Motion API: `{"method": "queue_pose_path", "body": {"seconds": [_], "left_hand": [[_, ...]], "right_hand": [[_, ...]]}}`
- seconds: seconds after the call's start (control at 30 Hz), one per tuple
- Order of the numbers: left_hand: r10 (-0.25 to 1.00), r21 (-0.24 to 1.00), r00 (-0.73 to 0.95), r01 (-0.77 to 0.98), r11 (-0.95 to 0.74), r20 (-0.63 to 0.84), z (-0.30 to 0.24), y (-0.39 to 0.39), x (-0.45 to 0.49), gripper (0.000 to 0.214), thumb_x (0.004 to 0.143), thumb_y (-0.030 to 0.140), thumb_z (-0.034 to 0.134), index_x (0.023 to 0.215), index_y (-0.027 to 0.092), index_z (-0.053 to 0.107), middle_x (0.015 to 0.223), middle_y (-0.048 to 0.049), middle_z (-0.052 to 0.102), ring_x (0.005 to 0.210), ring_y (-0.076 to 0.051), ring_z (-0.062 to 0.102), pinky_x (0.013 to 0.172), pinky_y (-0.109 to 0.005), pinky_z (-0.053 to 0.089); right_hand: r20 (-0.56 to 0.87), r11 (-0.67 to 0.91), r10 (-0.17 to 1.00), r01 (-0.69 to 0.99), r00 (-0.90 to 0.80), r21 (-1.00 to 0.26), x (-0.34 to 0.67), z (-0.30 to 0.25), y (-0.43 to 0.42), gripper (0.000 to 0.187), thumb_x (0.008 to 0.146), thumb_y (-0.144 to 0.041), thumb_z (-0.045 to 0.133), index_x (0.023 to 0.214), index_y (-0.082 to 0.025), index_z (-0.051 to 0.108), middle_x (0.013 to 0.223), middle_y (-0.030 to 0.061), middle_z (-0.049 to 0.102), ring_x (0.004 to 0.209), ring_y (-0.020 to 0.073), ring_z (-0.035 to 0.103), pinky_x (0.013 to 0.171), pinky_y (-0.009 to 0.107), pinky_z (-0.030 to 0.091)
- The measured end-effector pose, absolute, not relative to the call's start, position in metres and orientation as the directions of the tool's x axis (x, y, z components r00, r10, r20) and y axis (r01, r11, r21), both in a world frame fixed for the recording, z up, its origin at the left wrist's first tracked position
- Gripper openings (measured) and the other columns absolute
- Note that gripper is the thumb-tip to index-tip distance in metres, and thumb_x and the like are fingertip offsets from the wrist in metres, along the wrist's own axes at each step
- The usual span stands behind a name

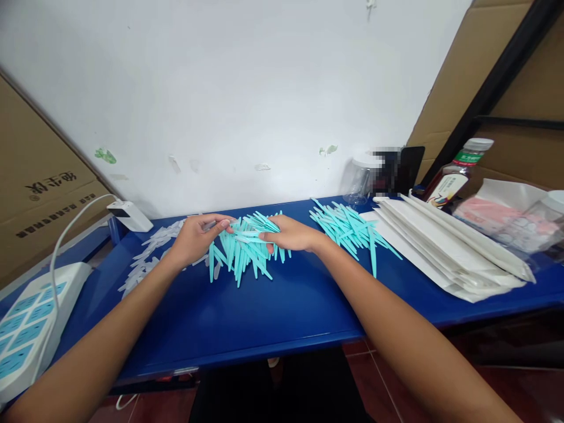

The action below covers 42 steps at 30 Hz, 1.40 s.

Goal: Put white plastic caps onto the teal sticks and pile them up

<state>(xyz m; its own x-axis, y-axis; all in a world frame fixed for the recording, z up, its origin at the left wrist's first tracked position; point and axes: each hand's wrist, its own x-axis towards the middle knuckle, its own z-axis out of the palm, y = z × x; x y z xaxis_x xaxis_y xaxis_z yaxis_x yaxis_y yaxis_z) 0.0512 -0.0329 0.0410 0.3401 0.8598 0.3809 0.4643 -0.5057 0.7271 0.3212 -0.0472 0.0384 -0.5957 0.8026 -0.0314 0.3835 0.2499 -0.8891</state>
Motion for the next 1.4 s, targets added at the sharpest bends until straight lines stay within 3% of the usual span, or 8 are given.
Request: {"method": "queue_pose_path", "body": {"seconds": [0.1, 0.3, 0.8, 0.9, 1.07, 1.27, 1.4], "left_hand": [[0.85, 0.741, 0.354, 0.429, -0.517, 0.389, 0.041, -0.038, 0.055, 0.031, 0.095, 0.045, 0.067, 0.101, 0.016, 0.075, 0.088, -0.0075, 0.08, 0.098, -0.025, 0.072, 0.092, -0.035, 0.05], [0.859, 0.776, 0.341, 0.388, -0.498, 0.38, 0.039, -0.043, 0.059, 0.028, 0.091, 0.044, 0.073, 0.096, 0.016, 0.069, 0.084, -0.0074, 0.078, 0.086, -0.022, 0.072, 0.08, -0.032, 0.051], [0.897, 0.842, 0.272, 0.329, -0.428, 0.35, 0.04, -0.039, 0.056, 0.033, 0.076, 0.045, 0.087, 0.089, 0.015, 0.08, 0.089, -0.0092, 0.078, 0.08, -0.02, 0.067, 0.07, -0.03, 0.048], [0.899, 0.841, 0.261, 0.335, -0.425, 0.35, 0.04, -0.038, 0.053, 0.031, 0.075, 0.043, 0.088, 0.09, 0.016, 0.082, 0.087, -0.0082, 0.078, 0.068, -0.016, 0.061, 0.061, -0.028, 0.043], [0.895, 0.793, 0.261, 0.419, -0.442, 0.361, 0.042, -0.04, 0.051, 0.029, 0.075, 0.043, 0.088, 0.091, 0.019, 0.084, 0.075, -0.0033, 0.074, 0.049, -0.008, 0.036, 0.048, -0.027, 0.026], [0.866, 0.738, 0.283, 0.454, -0.5, 0.412, 0.046, -0.047, 0.057, 0.027, 0.075, 0.043, 0.088, 0.089, 0.02, 0.086, 0.072, -0.0038, 0.074, 0.054, -0.012, 0.048, 0.051, -0.028, 0.035], [0.854, 0.723, 0.294, 0.455, -0.521, 0.43, 0.046, -0.047, 0.058, 0.025, 0.078, 0.043, 0.086, 0.088, 0.021, 0.085, 0.072, -0.004, 0.075, 0.051, -0.013, 0.047, 0.049, -0.028, 0.036]], "right_hand": [[-0.056, 0.207, 0.783, 0.344, -0.62, -0.916, 0.32, 0.039, -0.048, 0.023, 0.096, -0.041, 0.061, 0.102, -0.018, 0.06, 0.069, -0.0004, 0.067, 0.051, 0.0104, 0.044, 0.047, 0.023, 0.032], [-0.075, 0.185, 0.755, 0.321, -0.651, -0.929, 0.321, 0.039, -0.049, 0.021, 0.094, -0.038, 0.064, 0.096, -0.018, 0.058, 0.071, 0.0014, 0.068, 0.051, 0.0094, 0.042, 0.045, 0.022, 0.031], [-0.079, 0.199, 0.735, 0.326, -0.674, -0.924, 0.322, 0.039, -0.048, 0.021, 0.097, -0.04, 0.061, 0.097, -0.019, 0.057, 0.071, 0.0005, 0.067, 0.051, 0.0089, 0.043, 0.045, 0.021, 0.031], [-0.079, 0.201, 0.729, 0.323, -0.68, -0.925, 0.323, 0.038, -0.047, 0.022, 0.097, -0.041, 0.062, 0.099, -0.019, 0.057, 0.072, 0.0007, 0.068, 0.051, 0.0091, 0.043, 0.045, 0.021, 0.031], [-0.081, 0.201, 0.716, 0.314, -0.694, -0.928, 0.323, 0.038, -0.047, 0.021, 0.097, -0.04, 0.061, 0.097, -0.019, 0.056, 0.073, 0.0005, 0.068, 0.051, 0.0091, 0.044, 0.045, 0.021, 0.032], [-0.093, 0.195, 0.707, 0.318, -0.701, -0.928, 0.322, 0.039, -0.048, 0.02, 0.096, -0.038, 0.062, 0.095, -0.019, 0.056, 0.073, 0.0013, 0.067, 0.051, 0.0089, 0.044, 0.043, 0.02, 0.031], [-0.106, 0.182, 0.693, 0.315, -0.713, -0.931, 0.322, 0.04, -0.048, 0.02, 0.096, -0.038, 0.062, 0.095, -0.019, 0.056, 0.072, 0.001, 0.067, 0.049, 0.0085, 0.043, 0.042, 0.021, 0.031]]}}
